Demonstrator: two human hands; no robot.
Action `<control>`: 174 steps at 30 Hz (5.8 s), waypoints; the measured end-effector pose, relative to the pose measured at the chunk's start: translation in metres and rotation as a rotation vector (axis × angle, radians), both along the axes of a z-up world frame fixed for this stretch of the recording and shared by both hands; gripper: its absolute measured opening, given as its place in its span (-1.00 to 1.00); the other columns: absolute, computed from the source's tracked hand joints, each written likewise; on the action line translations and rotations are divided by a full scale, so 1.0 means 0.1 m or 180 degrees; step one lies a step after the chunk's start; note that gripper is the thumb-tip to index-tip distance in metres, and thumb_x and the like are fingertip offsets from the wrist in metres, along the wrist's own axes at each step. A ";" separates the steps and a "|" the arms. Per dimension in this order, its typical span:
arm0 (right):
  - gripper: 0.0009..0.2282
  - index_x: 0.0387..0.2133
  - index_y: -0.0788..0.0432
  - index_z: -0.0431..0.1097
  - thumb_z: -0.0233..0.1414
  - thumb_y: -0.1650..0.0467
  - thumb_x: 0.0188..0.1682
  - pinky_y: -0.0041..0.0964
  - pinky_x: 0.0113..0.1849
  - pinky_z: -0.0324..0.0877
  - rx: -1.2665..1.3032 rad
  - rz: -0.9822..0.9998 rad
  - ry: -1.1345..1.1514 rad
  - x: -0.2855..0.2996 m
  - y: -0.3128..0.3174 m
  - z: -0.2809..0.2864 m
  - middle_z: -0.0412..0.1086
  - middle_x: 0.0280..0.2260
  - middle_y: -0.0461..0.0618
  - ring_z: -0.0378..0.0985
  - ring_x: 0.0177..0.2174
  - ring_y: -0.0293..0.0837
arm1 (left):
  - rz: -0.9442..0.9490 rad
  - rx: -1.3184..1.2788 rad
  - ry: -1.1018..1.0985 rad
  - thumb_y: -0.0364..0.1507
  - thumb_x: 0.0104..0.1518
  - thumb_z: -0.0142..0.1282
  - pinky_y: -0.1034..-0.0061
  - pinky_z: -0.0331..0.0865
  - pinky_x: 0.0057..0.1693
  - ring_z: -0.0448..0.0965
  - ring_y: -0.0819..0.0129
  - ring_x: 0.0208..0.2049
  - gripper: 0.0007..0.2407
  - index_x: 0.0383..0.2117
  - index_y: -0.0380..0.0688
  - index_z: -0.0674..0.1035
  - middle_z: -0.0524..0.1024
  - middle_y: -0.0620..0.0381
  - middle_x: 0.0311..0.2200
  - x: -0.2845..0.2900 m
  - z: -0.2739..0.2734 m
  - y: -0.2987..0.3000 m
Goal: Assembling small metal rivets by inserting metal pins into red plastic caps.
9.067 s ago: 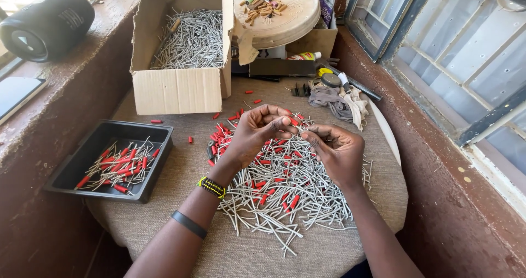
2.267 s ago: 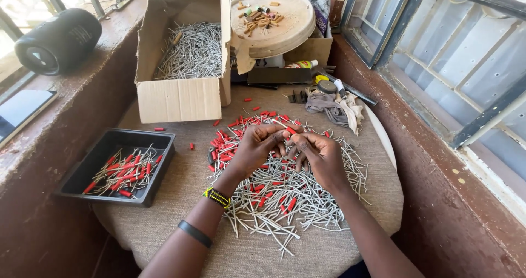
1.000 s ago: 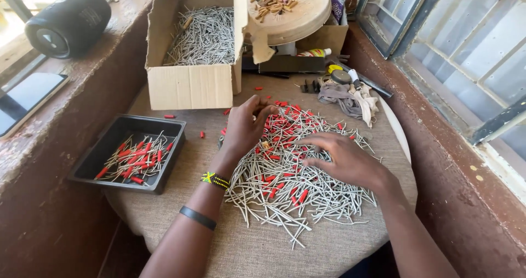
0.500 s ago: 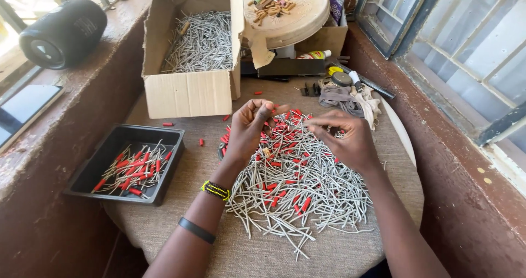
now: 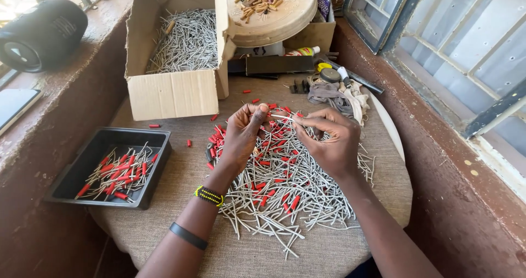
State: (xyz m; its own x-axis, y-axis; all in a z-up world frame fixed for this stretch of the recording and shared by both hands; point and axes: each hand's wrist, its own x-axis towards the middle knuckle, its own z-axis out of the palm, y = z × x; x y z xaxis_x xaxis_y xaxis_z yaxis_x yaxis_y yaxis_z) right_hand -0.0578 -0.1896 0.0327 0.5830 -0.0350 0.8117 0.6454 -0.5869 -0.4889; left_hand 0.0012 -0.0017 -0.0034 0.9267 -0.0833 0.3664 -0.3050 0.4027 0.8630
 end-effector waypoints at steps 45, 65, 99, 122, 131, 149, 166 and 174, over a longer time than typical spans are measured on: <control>-0.90 -0.29 0.19 0.58 0.13 0.48 -0.03 0.01 -0.21 0.57 -0.0815 0.2103 0.0616 -0.38 2.00 0.55 0.61 -0.35 0.18 0.70 -0.29 0.17 | 0.0079 0.3134 -0.2189 -0.24 0.07 0.32 0.14 0.38 -0.09 0.53 0.05 -0.19 -0.84 -0.30 0.07 0.72 0.63 0.18 -0.20 0.17 -0.38 -0.04; -0.73 -0.05 0.19 0.55 0.17 0.38 -0.01 -0.27 -0.27 0.49 -0.0675 0.1157 0.2030 -0.25 -0.08 0.26 0.64 -0.24 0.10 0.63 -0.33 -0.16 | -0.0146 0.1980 -0.1110 -0.47 -0.03 0.40 0.51 0.48 -0.30 0.62 0.36 -0.50 -0.82 -0.30 -0.15 0.68 0.67 0.05 -0.52 -0.16 0.31 0.27; -0.83 -0.31 -0.02 0.68 0.31 0.50 -0.14 -0.40 -0.42 0.47 0.0336 0.0149 0.1045 -0.15 0.03 0.00 0.57 -0.44 -0.02 0.56 -0.50 -0.32 | 0.0441 0.2844 -0.1456 -0.40 0.27 0.10 0.21 0.51 -0.22 0.65 0.07 -0.42 -0.93 -0.28 -0.04 0.61 0.62 0.08 -0.47 -0.19 0.40 0.29; -0.83 -0.31 -0.02 0.68 0.29 0.51 -0.11 -0.38 -0.42 0.41 -0.0091 0.0025 0.0515 -0.20 0.02 0.01 0.52 -0.53 -0.02 0.52 -0.53 -0.24 | 0.0234 0.2580 -0.1748 -0.49 0.26 0.08 0.20 0.50 -0.22 0.64 -0.08 -0.45 -0.91 -0.28 -0.20 0.63 0.62 -0.08 -0.50 -0.29 0.42 0.17; -0.80 -0.19 0.11 0.64 0.25 0.53 -0.08 -0.28 -0.21 0.48 -0.0082 0.0351 0.0683 -0.34 0.11 0.16 0.64 -0.37 0.01 0.67 -0.33 -0.18 | 0.0296 0.2074 -0.1444 -0.48 0.22 0.17 0.41 0.50 -0.30 0.62 0.29 -0.56 -0.93 -0.28 -0.12 0.68 0.64 0.09 -0.56 -0.14 0.21 0.13; -0.88 -0.27 0.16 0.64 0.27 0.49 -0.07 -0.34 -0.31 0.55 0.0633 0.1053 0.0948 -0.22 0.50 0.37 0.62 -0.41 0.06 0.58 -0.35 -0.29 | 0.0241 0.1687 -0.1359 -0.38 0.37 -0.17 0.45 0.29 -0.48 0.50 0.10 -0.62 -0.81 -0.14 -0.21 0.48 0.57 -0.17 -0.56 0.15 -0.15 0.24; -0.90 -0.26 -0.03 0.61 0.24 0.38 -0.03 -0.16 -0.08 0.53 -0.1184 0.1766 0.0466 -0.23 1.10 0.50 0.64 -0.26 -0.13 0.69 -0.18 -0.02 | 0.0146 0.3132 -0.1891 -0.37 -0.03 0.21 0.19 0.49 -0.10 0.55 0.02 -0.29 -0.85 -0.32 0.05 0.66 0.54 0.10 -0.41 0.34 -0.48 0.17; -0.64 -0.03 0.15 0.57 0.27 0.33 -0.11 0.03 0.08 0.42 -0.1314 0.0369 0.2414 -0.34 -0.31 0.36 0.58 -0.01 0.12 0.54 0.07 0.16 | 0.1055 0.3316 -0.1787 -0.48 0.28 0.01 0.12 0.56 -0.22 0.67 -0.10 -0.35 -0.88 -0.17 -0.04 0.61 0.64 -0.05 -0.42 0.11 0.18 0.53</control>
State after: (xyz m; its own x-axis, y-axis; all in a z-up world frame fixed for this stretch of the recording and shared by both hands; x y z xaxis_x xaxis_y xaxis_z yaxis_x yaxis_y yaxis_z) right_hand -0.0913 -0.2206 0.0689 0.9531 0.2695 0.1377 0.2985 -0.7628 -0.5735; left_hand 0.0119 0.0510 0.0149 0.6940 -0.3650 0.6206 -0.6942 -0.5680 0.4421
